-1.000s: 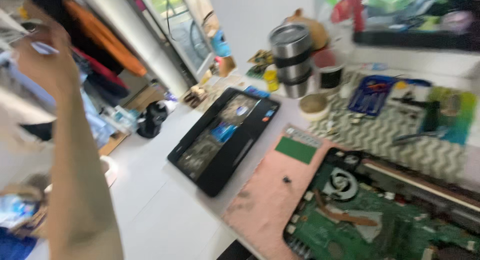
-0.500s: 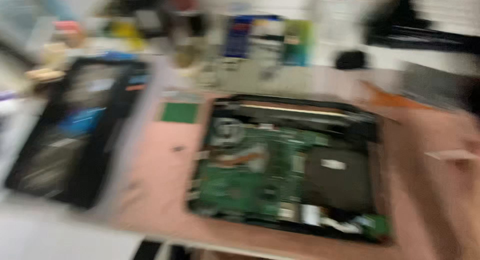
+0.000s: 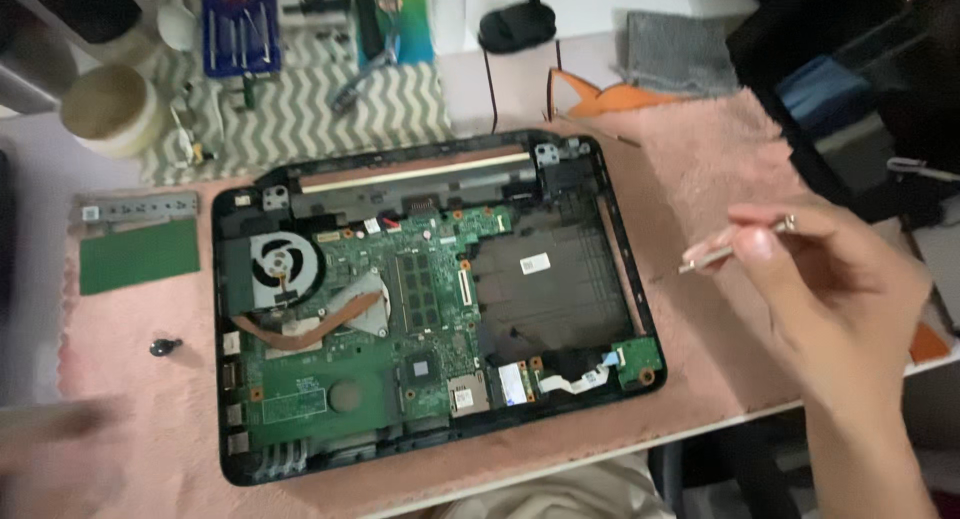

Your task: The person disassembles a laptop by removing screws and detaching internal components. They use a screwdriver to loosen screws and carefully disconnect ribbon cables and other parts from the motherboard.

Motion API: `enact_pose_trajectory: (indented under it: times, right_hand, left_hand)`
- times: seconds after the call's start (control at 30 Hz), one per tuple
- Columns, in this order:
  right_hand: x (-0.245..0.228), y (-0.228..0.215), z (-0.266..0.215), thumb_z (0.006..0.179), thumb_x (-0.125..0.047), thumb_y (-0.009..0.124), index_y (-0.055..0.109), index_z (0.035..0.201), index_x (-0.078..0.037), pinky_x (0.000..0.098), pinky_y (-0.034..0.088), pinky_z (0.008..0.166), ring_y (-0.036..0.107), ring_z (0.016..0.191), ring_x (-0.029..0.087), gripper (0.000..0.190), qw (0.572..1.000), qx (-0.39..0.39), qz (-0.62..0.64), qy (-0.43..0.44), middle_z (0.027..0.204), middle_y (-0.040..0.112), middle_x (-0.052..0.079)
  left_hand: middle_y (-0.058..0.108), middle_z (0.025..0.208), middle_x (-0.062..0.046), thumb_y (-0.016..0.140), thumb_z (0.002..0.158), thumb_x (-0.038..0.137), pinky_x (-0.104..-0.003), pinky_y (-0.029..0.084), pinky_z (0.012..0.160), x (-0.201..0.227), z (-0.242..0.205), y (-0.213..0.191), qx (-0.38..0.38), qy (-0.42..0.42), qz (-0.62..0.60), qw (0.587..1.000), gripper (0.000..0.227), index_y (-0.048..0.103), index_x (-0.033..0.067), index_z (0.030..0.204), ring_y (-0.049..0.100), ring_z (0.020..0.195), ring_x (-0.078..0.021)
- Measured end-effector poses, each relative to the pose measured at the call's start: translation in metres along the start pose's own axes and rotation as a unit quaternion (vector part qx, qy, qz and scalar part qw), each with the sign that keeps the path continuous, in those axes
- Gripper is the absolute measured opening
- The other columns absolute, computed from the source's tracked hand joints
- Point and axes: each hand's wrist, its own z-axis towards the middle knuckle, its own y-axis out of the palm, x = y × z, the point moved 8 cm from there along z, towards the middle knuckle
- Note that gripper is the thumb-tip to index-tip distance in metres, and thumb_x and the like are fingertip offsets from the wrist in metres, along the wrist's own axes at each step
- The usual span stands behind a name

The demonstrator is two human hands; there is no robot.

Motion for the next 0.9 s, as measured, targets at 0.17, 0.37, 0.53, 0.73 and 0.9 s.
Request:
enact_pose_trajectory:
  times: [0.17, 0.37, 0.53, 0.73, 0.9]
  right_hand:
    - [-0.023, 0.015, -0.029, 0.117, 0.009, 0.069, 0.072, 0.118, 0.008, 0.0393, 0.073, 0.098, 0.086, 0.092, 0.03, 0.003, 0.997, -0.008, -0.037, 0.071, 0.1, 0.078, 0.021]
    - [-0.034, 0.029, -0.049, 0.112, 0.005, 0.068, 0.074, 0.115, 0.006, 0.0385, 0.075, 0.092, 0.091, 0.095, 0.029, 0.007, 0.992, -0.075, -0.086, 0.057, 0.104, 0.082, 0.02]
    - [-0.02, 0.031, -0.065, 0.115, 0.007, 0.066, 0.071, 0.118, 0.007, 0.0394, 0.075, 0.096, 0.087, 0.095, 0.029, 0.006, 0.997, -0.059, -0.019, 0.046, 0.107, 0.076, 0.02]
    - [-0.028, 0.025, -0.065, 0.12, 0.005, 0.065, 0.072, 0.12, 0.009, 0.0408, 0.076, 0.097, 0.084, 0.095, 0.029, 0.008, 0.998, -0.047, -0.007, 0.032, 0.107, 0.076, 0.019]
    - [-0.034, 0.017, -0.069, 0.122, 0.005, 0.067, 0.073, 0.123, 0.01, 0.0389, 0.071, 0.099, 0.084, 0.097, 0.029, 0.008, 0.999, -0.027, 0.0, 0.024, 0.105, 0.078, 0.02]
  left_hand:
    - [0.085, 0.116, 0.021, 0.074, 0.093, 0.054, -0.024, 0.061, 0.107, 0.206, -0.095, 0.012, 0.157, 0.214, -0.068, 0.962, 0.029, 0.085, 0.0398, 0.116, 0.08, 0.112, 0.0009]
    - [0.075, 0.119, -0.005, 0.082, 0.107, 0.036, -0.046, 0.049, 0.09, 0.29, -0.136, 0.01, 0.302, 0.486, -0.181, 0.8, 0.027, 0.077, 0.0147, 0.124, 0.068, 0.107, -0.0293]
    - [0.068, 0.126, -0.012, 0.086, 0.106, 0.033, -0.049, 0.048, 0.093, 0.313, -0.12, 0.021, 0.294, 0.503, -0.18, 0.793, 0.036, 0.075, 0.01, 0.13, 0.062, 0.109, -0.0353]
    - [0.068, 0.129, -0.012, 0.087, 0.102, 0.043, -0.052, 0.046, 0.097, 0.323, -0.109, 0.03, 0.266, 0.512, -0.178, 0.797, 0.042, 0.079, 0.0108, 0.129, 0.06, 0.111, -0.0363]
    - [0.072, 0.126, -0.009, 0.081, 0.107, 0.039, -0.051, 0.047, 0.099, 0.331, -0.109, 0.036, 0.243, 0.534, -0.163, 0.793, 0.034, 0.083, 0.0072, 0.117, 0.059, 0.114, -0.034]
